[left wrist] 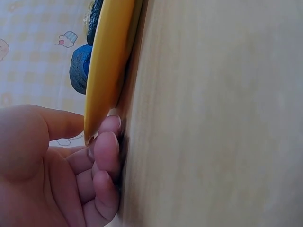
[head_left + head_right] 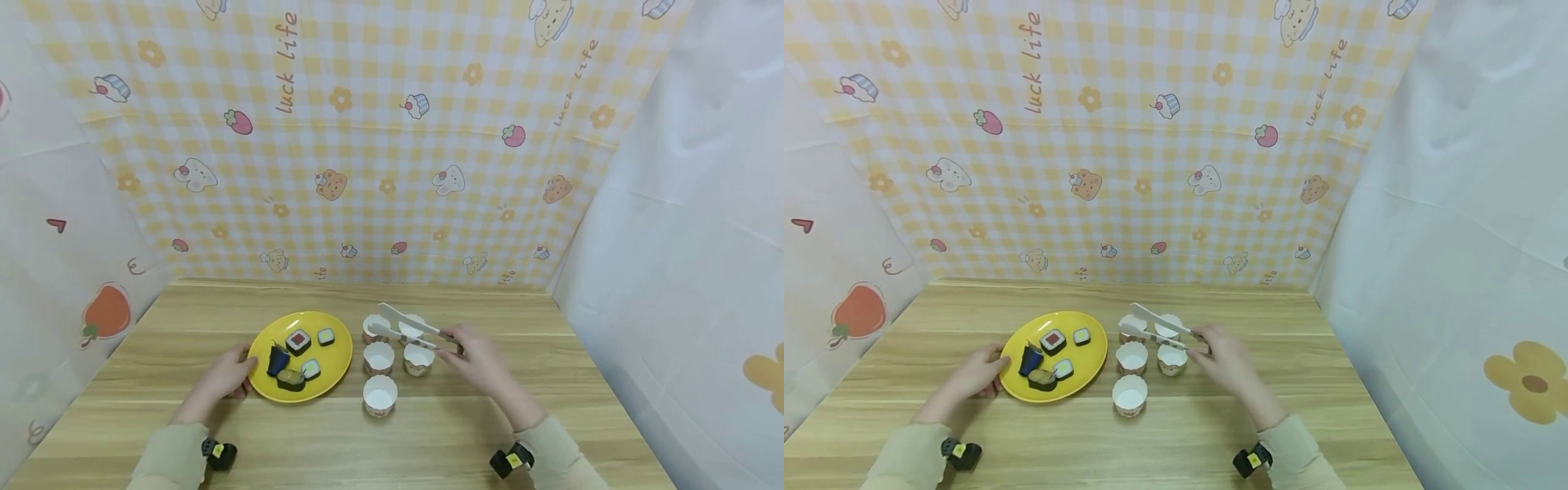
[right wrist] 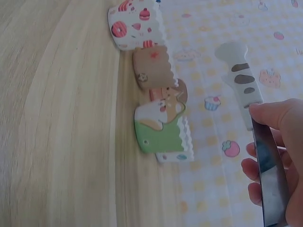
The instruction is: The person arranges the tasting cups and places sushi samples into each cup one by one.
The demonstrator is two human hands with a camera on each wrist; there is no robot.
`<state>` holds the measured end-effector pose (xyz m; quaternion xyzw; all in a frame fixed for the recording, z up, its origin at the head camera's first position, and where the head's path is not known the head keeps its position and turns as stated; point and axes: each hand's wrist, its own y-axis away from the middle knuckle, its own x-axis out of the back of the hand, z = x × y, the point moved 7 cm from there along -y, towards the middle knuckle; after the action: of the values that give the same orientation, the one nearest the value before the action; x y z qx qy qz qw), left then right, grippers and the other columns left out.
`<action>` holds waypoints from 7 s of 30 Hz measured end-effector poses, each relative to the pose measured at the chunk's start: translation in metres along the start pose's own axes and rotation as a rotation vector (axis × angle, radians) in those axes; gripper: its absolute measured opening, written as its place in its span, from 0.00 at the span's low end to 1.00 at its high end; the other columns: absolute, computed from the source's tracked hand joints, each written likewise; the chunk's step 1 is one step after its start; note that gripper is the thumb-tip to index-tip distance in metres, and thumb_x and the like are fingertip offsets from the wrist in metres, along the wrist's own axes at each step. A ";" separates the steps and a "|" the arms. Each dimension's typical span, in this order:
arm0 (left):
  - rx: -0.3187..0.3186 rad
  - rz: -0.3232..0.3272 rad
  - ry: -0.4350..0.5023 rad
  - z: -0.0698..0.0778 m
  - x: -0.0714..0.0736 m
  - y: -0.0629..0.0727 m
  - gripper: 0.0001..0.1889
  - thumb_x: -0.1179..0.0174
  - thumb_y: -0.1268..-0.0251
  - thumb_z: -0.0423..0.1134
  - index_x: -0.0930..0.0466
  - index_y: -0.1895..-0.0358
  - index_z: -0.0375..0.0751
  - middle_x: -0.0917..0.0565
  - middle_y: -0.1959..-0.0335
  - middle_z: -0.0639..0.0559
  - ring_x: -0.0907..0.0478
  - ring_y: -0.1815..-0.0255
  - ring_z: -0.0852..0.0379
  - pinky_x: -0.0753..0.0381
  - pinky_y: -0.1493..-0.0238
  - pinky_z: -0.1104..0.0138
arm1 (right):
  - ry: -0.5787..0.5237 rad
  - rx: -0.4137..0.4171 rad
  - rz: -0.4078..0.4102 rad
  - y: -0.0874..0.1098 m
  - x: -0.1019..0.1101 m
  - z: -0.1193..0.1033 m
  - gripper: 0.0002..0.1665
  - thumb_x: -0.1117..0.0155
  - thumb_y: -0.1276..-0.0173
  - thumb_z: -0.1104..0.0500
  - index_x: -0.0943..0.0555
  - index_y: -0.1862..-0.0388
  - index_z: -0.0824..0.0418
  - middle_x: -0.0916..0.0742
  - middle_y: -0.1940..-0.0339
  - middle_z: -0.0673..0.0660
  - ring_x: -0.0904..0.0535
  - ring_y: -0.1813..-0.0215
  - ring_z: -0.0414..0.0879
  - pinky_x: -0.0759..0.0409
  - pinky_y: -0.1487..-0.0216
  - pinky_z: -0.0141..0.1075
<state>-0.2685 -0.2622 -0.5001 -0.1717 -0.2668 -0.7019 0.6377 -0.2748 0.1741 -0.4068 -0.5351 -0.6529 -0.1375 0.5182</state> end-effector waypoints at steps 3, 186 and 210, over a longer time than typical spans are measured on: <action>0.002 -0.006 0.025 -0.003 -0.001 0.000 0.24 0.57 0.27 0.33 0.44 0.35 0.18 0.25 0.84 0.46 0.27 0.88 0.54 0.25 0.86 0.63 | 0.014 0.009 -0.011 -0.002 -0.004 -0.007 0.22 0.29 0.39 0.55 0.19 0.48 0.62 0.19 0.66 0.49 0.32 0.76 0.35 0.30 0.79 0.30; 0.095 -0.212 0.426 -0.029 -0.007 -0.005 0.32 0.58 0.22 0.40 0.61 0.29 0.21 0.21 0.74 0.45 0.18 0.75 0.53 0.18 0.73 0.64 | 0.236 0.067 0.002 -0.036 -0.060 -0.091 0.12 0.32 0.37 0.54 0.23 0.78 0.52 0.21 0.80 0.45 0.35 0.83 0.35 0.39 0.87 0.28; 0.097 -0.207 0.426 -0.032 -0.007 -0.008 0.32 0.58 0.22 0.41 0.59 0.28 0.22 0.20 0.72 0.45 0.18 0.74 0.52 0.18 0.72 0.63 | 0.317 0.027 0.055 -0.024 -0.039 -0.062 0.07 0.30 0.38 0.54 0.18 0.70 0.55 0.28 0.86 0.42 0.40 0.87 0.35 0.42 0.89 0.28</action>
<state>-0.2722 -0.2747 -0.5308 0.0392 -0.1757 -0.7704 0.6117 -0.2664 0.0973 -0.4035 -0.5172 -0.5499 -0.1974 0.6254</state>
